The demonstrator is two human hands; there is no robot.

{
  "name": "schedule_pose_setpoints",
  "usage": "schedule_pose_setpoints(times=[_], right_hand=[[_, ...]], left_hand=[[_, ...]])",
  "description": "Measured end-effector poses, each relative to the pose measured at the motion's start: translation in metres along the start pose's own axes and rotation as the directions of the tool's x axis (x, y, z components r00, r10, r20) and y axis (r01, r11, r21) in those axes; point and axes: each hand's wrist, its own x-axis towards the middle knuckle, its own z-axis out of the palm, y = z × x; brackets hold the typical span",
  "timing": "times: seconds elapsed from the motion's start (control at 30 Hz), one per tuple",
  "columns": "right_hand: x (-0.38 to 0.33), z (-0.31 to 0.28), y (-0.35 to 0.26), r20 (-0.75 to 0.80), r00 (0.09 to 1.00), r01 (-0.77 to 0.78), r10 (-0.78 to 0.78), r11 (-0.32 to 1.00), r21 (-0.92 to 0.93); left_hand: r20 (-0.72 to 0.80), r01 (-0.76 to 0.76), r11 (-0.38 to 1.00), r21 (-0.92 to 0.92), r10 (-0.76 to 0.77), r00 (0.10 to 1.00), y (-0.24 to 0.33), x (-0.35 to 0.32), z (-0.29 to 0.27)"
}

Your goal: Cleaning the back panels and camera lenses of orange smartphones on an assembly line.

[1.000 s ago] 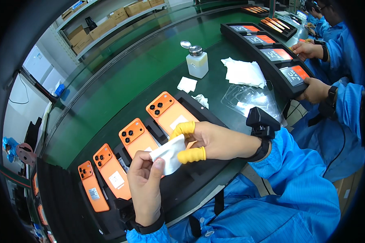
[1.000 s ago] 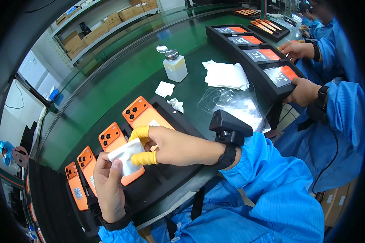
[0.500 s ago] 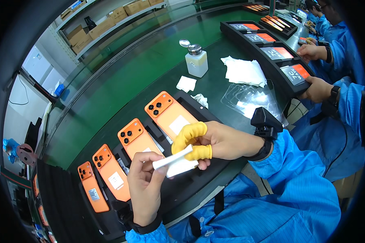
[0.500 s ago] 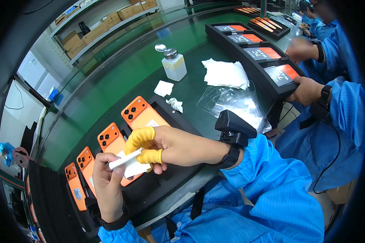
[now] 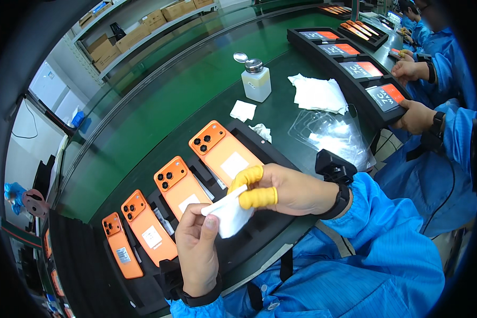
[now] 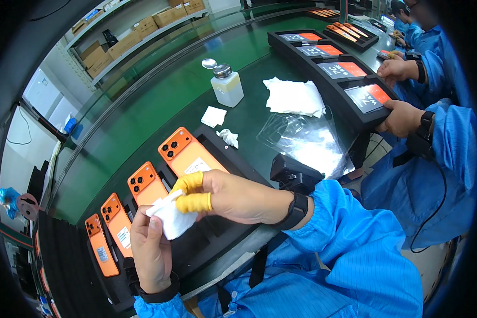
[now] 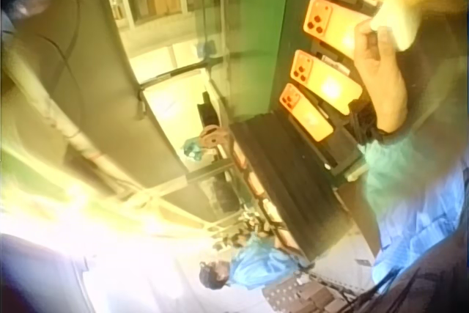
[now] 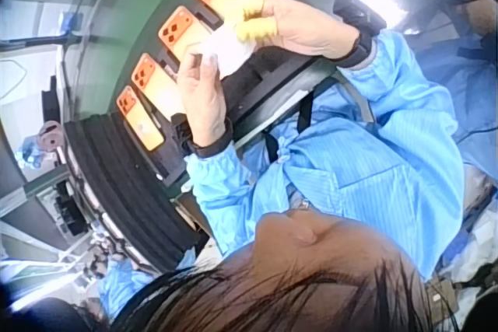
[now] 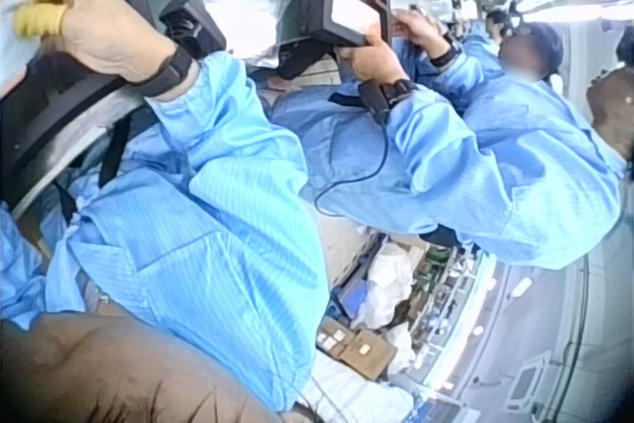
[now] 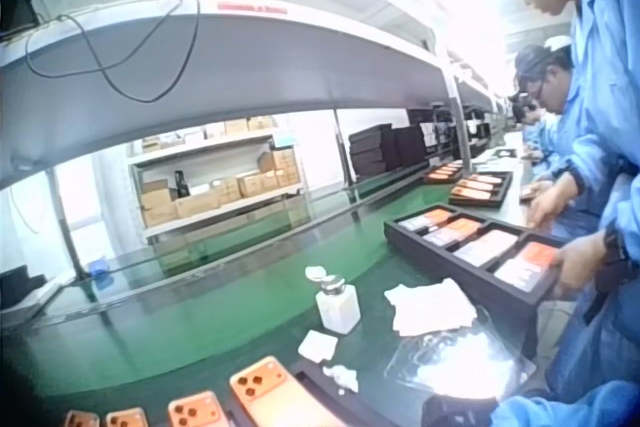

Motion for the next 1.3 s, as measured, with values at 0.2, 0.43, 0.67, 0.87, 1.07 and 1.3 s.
schedule_pose_setpoints(times=[0.2,0.43,0.67,0.87,1.07,1.3], right_hand=[[0.002,0.007,0.018,0.036,0.993,0.111,-0.115,0.988,0.110],[0.007,0.024,0.020,-0.077,0.979,0.197,-0.191,0.977,0.078],[0.005,0.009,0.020,-0.050,0.988,0.149,-0.146,0.987,0.059],[0.002,0.012,0.016,-0.064,0.992,0.118,-0.109,0.979,0.168],[-0.002,0.007,0.024,-0.008,0.998,0.061,-0.066,0.856,0.513],[0.000,0.016,0.022,-0.002,0.996,0.084,-0.086,0.965,0.248]], left_hand=[[-0.056,0.027,0.977,-0.209,-0.040,0.998,-0.010,0.002,0.011],[0.030,0.050,0.952,-0.301,-0.043,0.999,-0.015,0.002,0.013],[-0.165,-0.087,0.992,0.090,0.101,0.981,-0.011,-0.006,0.021],[-0.141,-0.103,0.914,0.392,0.170,0.975,-0.005,-0.009,0.019],[-0.138,-0.053,0.971,0.232,0.086,0.987,-0.004,-0.006,0.018],[-0.151,-0.120,0.862,0.492,0.220,0.964,-0.012,-0.004,0.013]])
